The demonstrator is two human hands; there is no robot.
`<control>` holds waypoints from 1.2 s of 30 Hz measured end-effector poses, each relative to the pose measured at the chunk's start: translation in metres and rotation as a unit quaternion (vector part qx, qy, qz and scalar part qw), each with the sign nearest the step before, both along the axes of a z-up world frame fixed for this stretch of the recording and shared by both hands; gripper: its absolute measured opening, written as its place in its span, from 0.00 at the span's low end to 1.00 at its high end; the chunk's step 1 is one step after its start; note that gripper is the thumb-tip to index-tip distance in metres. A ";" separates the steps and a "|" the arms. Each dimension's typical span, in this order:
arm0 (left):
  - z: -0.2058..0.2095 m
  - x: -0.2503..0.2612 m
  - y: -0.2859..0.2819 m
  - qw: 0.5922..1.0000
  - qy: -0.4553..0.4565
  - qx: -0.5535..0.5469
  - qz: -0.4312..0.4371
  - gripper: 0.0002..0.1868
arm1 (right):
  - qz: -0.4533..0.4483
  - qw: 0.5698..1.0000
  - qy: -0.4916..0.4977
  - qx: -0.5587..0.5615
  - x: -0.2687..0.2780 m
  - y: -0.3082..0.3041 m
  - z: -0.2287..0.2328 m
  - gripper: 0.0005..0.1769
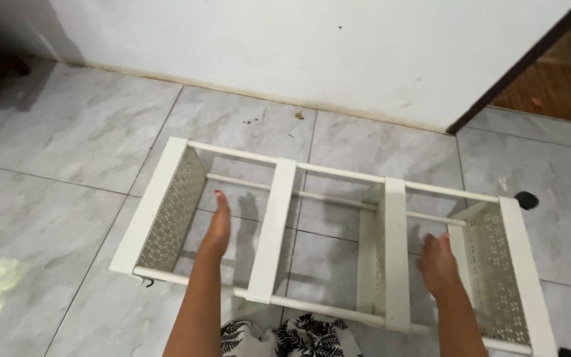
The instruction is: The person assembles a white plastic three-tier rolling shelf by attaching black caster wheels to the base. They lay the unit on its side, insert and press each wheel into the bottom corners, then stand the shelf upright and test its stability.
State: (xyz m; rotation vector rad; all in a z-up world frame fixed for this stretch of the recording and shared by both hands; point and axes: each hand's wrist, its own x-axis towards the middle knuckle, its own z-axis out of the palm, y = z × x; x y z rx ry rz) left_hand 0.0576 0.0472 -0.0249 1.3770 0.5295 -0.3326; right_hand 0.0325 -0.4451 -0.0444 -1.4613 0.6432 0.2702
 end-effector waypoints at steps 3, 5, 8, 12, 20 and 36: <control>-0.021 -0.001 -0.015 0.994 -0.009 0.107 -0.004 0.53 | 0.024 0.998 0.005 -0.052 0.002 0.007 -0.019 0.44; -0.040 0.008 -0.053 0.973 0.001 0.225 -0.055 0.53 | 0.063 0.989 0.014 -0.132 0.002 0.015 -0.016 0.45; -0.053 0.022 -0.024 0.937 -0.157 0.308 -0.048 0.49 | 0.110 0.907 -0.136 -0.383 0.015 0.029 -0.001 0.48; -0.010 0.011 0.159 0.771 -0.205 0.588 0.131 0.40 | 0.010 0.926 -0.196 -0.323 0.032 0.059 0.037 0.50; -0.017 -0.020 0.226 0.878 0.066 0.473 0.016 0.38 | 0.125 0.989 -0.077 -0.005 -0.029 0.301 -0.001 0.41; 0.044 -0.157 0.114 0.794 -0.204 0.460 0.341 0.46 | 0.217 0.709 -0.289 -0.605 0.094 0.224 0.014 0.42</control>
